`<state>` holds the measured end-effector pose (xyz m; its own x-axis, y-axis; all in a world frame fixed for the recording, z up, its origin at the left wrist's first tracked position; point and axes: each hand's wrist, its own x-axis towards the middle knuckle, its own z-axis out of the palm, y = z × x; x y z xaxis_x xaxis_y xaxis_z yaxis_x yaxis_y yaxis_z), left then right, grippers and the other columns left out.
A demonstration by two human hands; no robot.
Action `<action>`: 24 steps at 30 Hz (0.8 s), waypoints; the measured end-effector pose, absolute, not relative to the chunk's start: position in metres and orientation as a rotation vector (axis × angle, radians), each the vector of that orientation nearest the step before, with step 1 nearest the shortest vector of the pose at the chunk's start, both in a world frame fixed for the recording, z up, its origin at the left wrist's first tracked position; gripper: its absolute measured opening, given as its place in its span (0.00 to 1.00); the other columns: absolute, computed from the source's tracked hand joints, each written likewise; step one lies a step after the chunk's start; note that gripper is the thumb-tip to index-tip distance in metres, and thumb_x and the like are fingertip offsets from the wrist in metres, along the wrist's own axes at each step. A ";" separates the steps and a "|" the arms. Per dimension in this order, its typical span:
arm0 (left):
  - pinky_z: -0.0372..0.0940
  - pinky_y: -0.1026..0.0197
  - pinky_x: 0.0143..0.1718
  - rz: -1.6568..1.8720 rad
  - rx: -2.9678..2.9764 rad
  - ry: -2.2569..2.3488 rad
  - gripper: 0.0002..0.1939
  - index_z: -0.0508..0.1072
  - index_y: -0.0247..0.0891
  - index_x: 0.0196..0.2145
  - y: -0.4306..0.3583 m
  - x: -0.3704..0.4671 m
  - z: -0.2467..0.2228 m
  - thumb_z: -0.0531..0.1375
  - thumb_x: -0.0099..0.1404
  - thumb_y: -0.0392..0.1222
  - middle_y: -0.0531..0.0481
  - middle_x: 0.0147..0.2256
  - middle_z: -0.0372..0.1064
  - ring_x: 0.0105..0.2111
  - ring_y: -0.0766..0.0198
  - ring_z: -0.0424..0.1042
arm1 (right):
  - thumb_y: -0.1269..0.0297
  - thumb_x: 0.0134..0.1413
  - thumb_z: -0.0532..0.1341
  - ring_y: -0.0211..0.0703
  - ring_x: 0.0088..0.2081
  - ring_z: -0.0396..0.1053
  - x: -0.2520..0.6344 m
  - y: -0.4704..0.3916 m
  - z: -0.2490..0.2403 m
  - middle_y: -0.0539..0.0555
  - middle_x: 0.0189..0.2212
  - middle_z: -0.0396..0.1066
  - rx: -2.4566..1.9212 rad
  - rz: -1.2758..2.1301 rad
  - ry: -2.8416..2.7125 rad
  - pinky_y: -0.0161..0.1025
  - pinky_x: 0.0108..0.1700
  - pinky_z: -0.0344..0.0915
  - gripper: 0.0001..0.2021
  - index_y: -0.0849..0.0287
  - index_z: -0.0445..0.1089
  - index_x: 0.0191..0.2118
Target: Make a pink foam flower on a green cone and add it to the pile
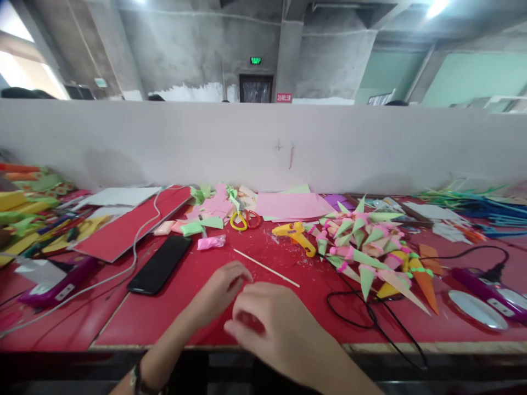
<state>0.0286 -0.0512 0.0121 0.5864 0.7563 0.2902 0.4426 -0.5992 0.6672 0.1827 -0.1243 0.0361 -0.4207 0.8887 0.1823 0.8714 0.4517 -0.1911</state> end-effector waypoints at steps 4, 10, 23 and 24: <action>0.60 0.68 0.35 0.654 2.425 1.177 0.10 0.67 0.35 0.36 -0.004 0.031 0.023 0.48 0.61 0.33 0.50 0.35 0.69 0.33 0.68 0.66 | 0.60 0.48 0.58 0.58 0.54 0.56 0.178 -0.111 0.026 0.65 0.53 0.59 -1.717 0.276 -2.540 0.52 0.50 0.58 0.25 0.59 0.59 0.54; 0.61 0.62 0.38 0.495 2.516 1.429 0.09 0.70 0.35 0.33 0.083 0.053 0.027 0.50 0.62 0.36 0.47 0.33 0.69 0.34 0.65 0.67 | 0.54 0.50 0.54 0.64 0.59 0.41 0.168 -0.105 0.016 0.72 0.58 0.43 -1.902 0.443 -2.573 0.62 0.51 0.50 0.32 0.60 0.48 0.59; 0.63 0.51 0.41 0.266 2.452 1.896 0.16 0.63 0.34 0.46 0.174 0.137 -0.002 0.53 0.62 0.43 0.44 0.45 0.62 0.42 0.60 0.65 | 0.51 0.48 0.54 0.66 0.59 0.35 0.170 -0.092 -0.011 0.70 0.59 0.34 -1.834 0.647 -2.546 0.71 0.48 0.41 0.34 0.56 0.44 0.60; 0.63 0.51 0.41 0.255 2.436 1.926 0.16 0.63 0.34 0.46 0.178 0.138 -0.004 0.53 0.62 0.43 0.44 0.45 0.62 0.42 0.60 0.65 | 0.51 0.48 0.55 0.66 0.59 0.35 0.172 -0.091 -0.016 0.70 0.59 0.34 -1.809 0.642 -2.550 0.72 0.48 0.41 0.35 0.56 0.44 0.60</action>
